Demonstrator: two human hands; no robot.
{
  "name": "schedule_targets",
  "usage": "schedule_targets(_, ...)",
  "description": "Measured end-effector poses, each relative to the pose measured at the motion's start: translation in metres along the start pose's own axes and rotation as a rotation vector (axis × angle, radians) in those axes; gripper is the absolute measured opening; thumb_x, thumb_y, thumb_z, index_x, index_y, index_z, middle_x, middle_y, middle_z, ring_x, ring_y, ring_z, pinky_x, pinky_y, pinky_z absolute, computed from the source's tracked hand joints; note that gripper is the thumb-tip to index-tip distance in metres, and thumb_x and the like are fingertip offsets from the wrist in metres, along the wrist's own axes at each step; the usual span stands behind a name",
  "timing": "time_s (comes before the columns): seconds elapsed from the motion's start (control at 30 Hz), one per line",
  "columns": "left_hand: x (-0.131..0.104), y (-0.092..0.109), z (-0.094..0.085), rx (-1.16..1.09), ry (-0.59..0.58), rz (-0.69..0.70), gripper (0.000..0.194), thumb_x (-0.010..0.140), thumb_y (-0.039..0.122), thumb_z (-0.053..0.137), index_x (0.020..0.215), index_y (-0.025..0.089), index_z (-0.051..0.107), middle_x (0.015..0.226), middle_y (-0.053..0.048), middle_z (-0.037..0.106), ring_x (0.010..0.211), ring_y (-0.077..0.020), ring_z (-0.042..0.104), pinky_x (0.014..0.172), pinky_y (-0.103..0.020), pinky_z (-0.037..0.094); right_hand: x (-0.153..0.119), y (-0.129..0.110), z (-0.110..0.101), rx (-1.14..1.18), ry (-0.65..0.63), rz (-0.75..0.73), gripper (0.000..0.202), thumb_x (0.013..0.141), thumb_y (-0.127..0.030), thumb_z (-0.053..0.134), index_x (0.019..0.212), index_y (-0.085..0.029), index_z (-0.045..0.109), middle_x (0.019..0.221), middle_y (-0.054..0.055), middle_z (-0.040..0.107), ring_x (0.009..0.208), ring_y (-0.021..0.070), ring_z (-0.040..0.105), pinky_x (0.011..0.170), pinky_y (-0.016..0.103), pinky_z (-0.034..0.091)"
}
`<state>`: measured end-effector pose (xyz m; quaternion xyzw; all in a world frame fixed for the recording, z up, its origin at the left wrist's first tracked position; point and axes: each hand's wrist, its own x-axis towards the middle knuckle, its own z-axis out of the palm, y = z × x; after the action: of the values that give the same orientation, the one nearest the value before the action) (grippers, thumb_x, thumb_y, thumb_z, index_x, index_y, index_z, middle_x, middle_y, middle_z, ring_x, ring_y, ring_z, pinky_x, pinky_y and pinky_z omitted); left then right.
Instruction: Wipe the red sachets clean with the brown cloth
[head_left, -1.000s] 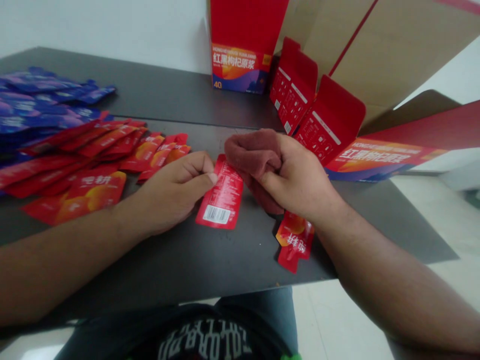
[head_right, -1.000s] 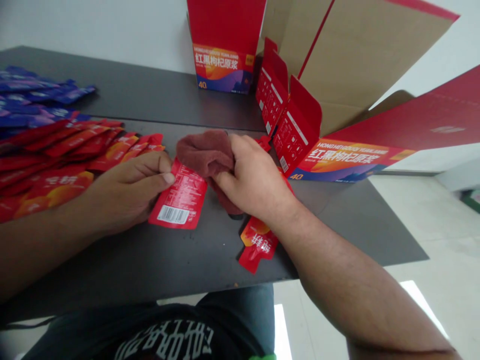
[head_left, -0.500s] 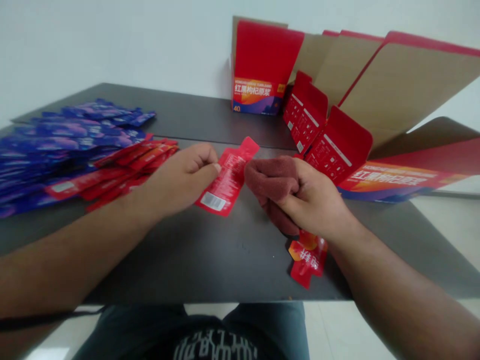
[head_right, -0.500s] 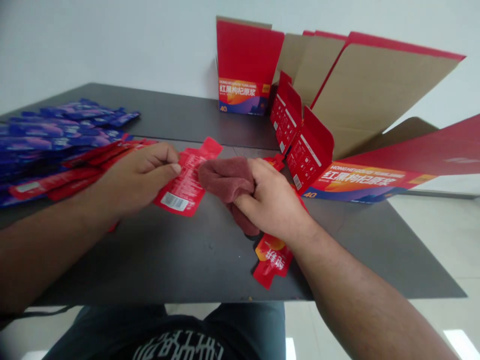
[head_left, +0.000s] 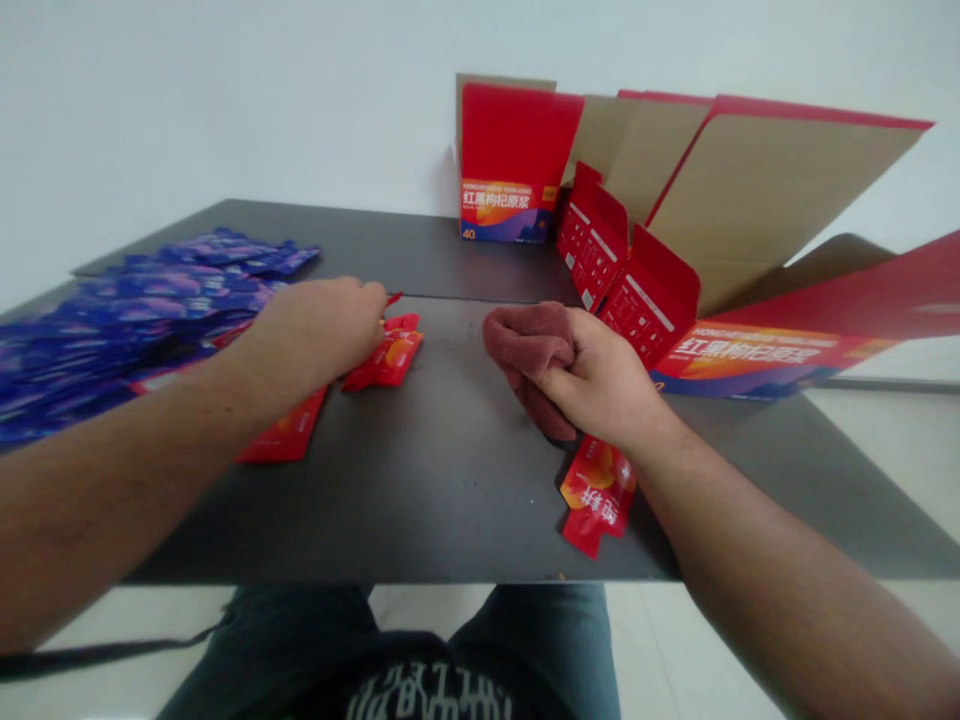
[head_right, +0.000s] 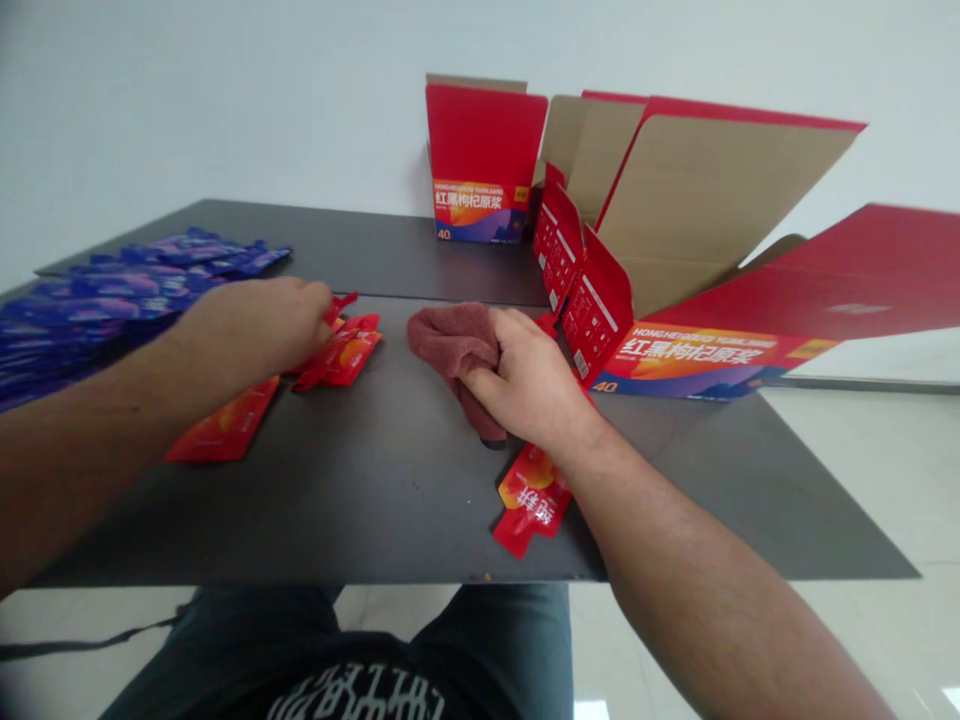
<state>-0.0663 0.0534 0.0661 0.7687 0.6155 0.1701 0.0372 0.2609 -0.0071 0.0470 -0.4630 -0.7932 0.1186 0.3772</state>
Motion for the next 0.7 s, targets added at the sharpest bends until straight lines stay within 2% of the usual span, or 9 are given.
schedule_targets(0.13,0.007,-0.014,0.021,-0.048,-0.064,-0.049,0.043,0.082,0.043,0.083,0.063,0.025,0.049,0.063,-0.002,0.034,0.092,-0.029,0.055,0.099,-0.044,0.04,0.004,0.003,-0.006,0.025,0.034,0.021,0.02,0.097,-0.031,0.075,0.115,-0.025,0.077,0.115,0.008,0.084,0.109,0.0311,0.079,0.1,0.049,0.064)
schedule_targets(0.2,0.007,-0.013,0.021,-0.06,-0.081,-0.068,0.045,0.081,0.044,0.085,0.062,0.024,0.05,0.061,-0.001,0.031,0.086,-0.0259,0.049,0.099,-0.044,0.038,0.006,0.006,-0.01,0.066,0.093,0.023,0.028,0.098,-0.035,0.075,0.123,-0.024,0.077,0.12,0.008,0.085,0.113,0.0316,0.079,0.102,0.05,0.065)
schedule_targets(0.27,0.005,-0.002,0.018,-0.031,-0.074,-0.056,0.045,0.085,0.046,0.082,0.064,0.024,0.05,0.061,0.0,0.031,0.08,-0.0241,0.045,0.094,-0.042,0.037,0.009,0.012,-0.014,0.105,0.19,0.025,0.033,0.1,-0.041,0.075,0.129,-0.025,0.076,0.122,0.007,0.085,0.114,0.0322,0.08,0.102,0.052,0.067)
schedule_targets(0.33,-0.001,0.02,0.015,0.063,-0.11,0.035,0.04,0.094,0.05,0.075,0.072,0.025,0.052,0.065,0.0,0.038,0.074,-0.0239,0.045,0.085,-0.039,0.036,0.012,0.02,-0.017,0.128,0.294,0.017,0.04,0.101,-0.048,0.074,0.134,-0.025,0.074,0.126,0.007,0.085,0.118,0.0333,0.08,0.104,0.054,0.067)
schedule_targets(0.4,-0.014,0.051,0.016,0.1,-0.152,0.113,0.037,0.095,0.05,0.072,0.075,0.025,0.052,0.066,-0.003,0.048,0.07,-0.0254,0.05,0.076,-0.038,0.033,0.016,0.028,-0.02,0.116,0.368,-0.007,0.046,0.105,-0.054,0.069,0.142,-0.026,0.07,0.134,0.008,0.083,0.127,0.0344,0.078,0.11,0.058,0.065)
schedule_targets(0.47,-0.033,0.085,0.022,0.036,-0.207,0.259,0.028,0.103,0.047,0.062,0.086,0.025,0.06,0.077,-0.006,0.064,0.076,-0.0271,0.06,0.072,-0.038,0.035,0.018,0.034,-0.021,0.07,0.4,-0.02,0.047,0.108,-0.055,0.064,0.146,-0.027,0.066,0.139,0.008,0.081,0.132,0.0345,0.077,0.114,0.059,0.064)
schedule_targets(0.53,-0.057,0.117,0.03,-0.051,-0.26,0.394,0.025,0.107,0.046,0.058,0.096,0.024,0.064,0.094,-0.009,0.075,0.087,-0.0282,0.07,0.074,-0.038,0.044,0.019,0.037,-0.022,0.025,0.402,-0.01,0.044,0.109,-0.052,0.063,0.145,-0.027,0.066,0.14,0.008,0.081,0.134,0.0339,0.077,0.116,0.059,0.063)
schedule_targets(0.63,-0.089,0.154,0.043,-0.108,-0.311,0.567,0.024,0.107,0.045,0.062,0.113,0.023,0.071,0.116,-0.014,0.079,0.103,-0.0336,0.076,0.082,-0.044,0.056,0.019,0.034,-0.021,0.013,0.385,0.01,0.041,0.106,-0.044,0.067,0.142,-0.025,0.069,0.14,0.009,0.082,0.132,0.0328,0.077,0.118,0.055,0.064)
schedule_targets(0.7,-0.101,0.17,0.052,-0.112,-0.302,0.612,0.036,0.106,0.054,0.066,0.124,0.023,0.072,0.12,-0.017,0.078,0.108,-0.037,0.076,0.084,-0.047,0.061,0.019,0.03,-0.02,0.019,0.371,0.026,0.041,0.104,-0.039,0.067,0.143,-0.024,0.069,0.142,0.009,0.082,0.133,0.0317,0.077,0.118,0.053,0.064)
